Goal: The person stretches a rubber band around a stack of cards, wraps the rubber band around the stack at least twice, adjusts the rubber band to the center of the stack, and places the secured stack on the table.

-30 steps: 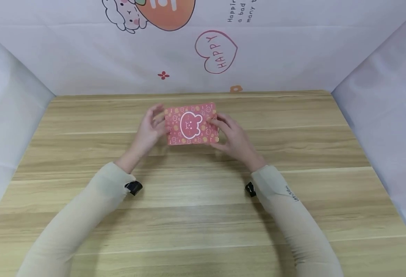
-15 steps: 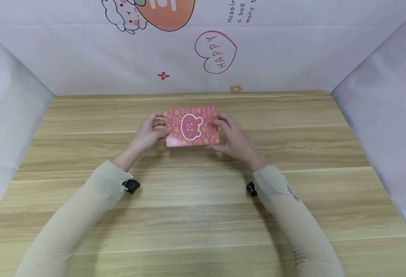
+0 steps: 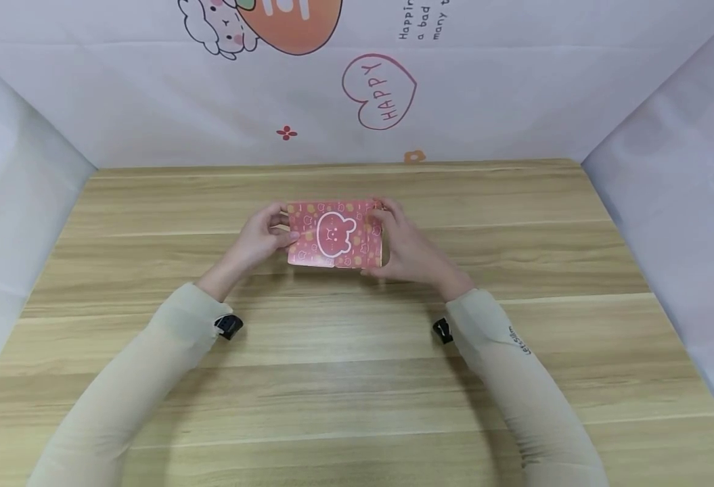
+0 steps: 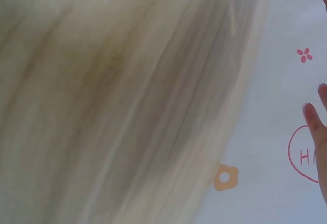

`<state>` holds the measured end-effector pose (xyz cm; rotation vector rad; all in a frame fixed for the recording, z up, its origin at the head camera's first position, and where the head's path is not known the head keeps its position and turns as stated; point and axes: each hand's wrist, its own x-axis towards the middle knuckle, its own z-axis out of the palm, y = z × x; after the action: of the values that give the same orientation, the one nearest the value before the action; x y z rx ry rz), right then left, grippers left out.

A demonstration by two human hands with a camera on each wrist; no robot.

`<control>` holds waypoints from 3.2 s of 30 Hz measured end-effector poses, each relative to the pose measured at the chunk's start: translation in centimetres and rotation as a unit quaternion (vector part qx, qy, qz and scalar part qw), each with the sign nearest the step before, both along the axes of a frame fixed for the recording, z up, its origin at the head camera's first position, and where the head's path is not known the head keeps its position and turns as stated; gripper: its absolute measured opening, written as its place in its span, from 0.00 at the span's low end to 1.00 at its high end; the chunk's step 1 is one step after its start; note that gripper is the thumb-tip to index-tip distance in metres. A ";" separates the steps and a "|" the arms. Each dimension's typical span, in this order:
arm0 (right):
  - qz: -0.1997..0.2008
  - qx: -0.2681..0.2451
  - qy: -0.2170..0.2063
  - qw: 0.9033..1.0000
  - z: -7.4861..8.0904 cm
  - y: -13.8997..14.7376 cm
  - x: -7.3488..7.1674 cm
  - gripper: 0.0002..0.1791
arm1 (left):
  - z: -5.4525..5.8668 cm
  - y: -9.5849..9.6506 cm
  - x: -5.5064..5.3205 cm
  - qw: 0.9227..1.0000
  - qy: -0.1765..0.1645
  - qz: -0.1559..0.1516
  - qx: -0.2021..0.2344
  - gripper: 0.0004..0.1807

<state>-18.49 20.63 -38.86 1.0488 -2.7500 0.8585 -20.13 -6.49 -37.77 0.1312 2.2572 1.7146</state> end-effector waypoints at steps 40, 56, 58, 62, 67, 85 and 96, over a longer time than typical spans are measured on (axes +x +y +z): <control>-0.044 -0.105 -0.335 0.935 2.0 -0.4 0.1 0.59 | -1.4 1.3 0.7 0.996 -0.081 0.012 0.033 0.23; -0.131 -0.143 -0.250 0.949 1.8 -1.8 -0.6 0.32 | -1.6 1.1 0.2 0.997 -0.055 0.050 0.025 0.22; -0.139 -0.156 -0.227 0.951 1.7 -2.2 -0.5 0.31 | -1.5 1.1 0.1 0.996 -0.052 0.055 0.037 0.22; -0.149 -0.203 -0.190 0.949 1.5 -2.7 -0.4 0.29 | -1.1 1.2 0.0 0.996 -0.045 0.061 0.042 0.21; -0.173 -0.244 -0.109 0.948 1.3 -3.0 -0.4 0.24 | -0.8 0.9 -0.1 0.996 -0.033 0.081 0.034 0.22; -0.258 -0.119 -0.076 0.956 0.3 -4.0 -0.3 0.10 | -0.4 1.6 0.0 0.991 0.014 0.122 0.059 0.22; -0.263 -0.160 -0.076 0.948 0.3 -4.2 -0.2 0.08 | -0.3 2.0 0.1 0.984 0.084 0.142 0.069 0.20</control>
<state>-18.65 16.46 -38.58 0.1818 -2.6608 1.2603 -20.05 -4.48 -38.09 -0.0178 2.3693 2.0782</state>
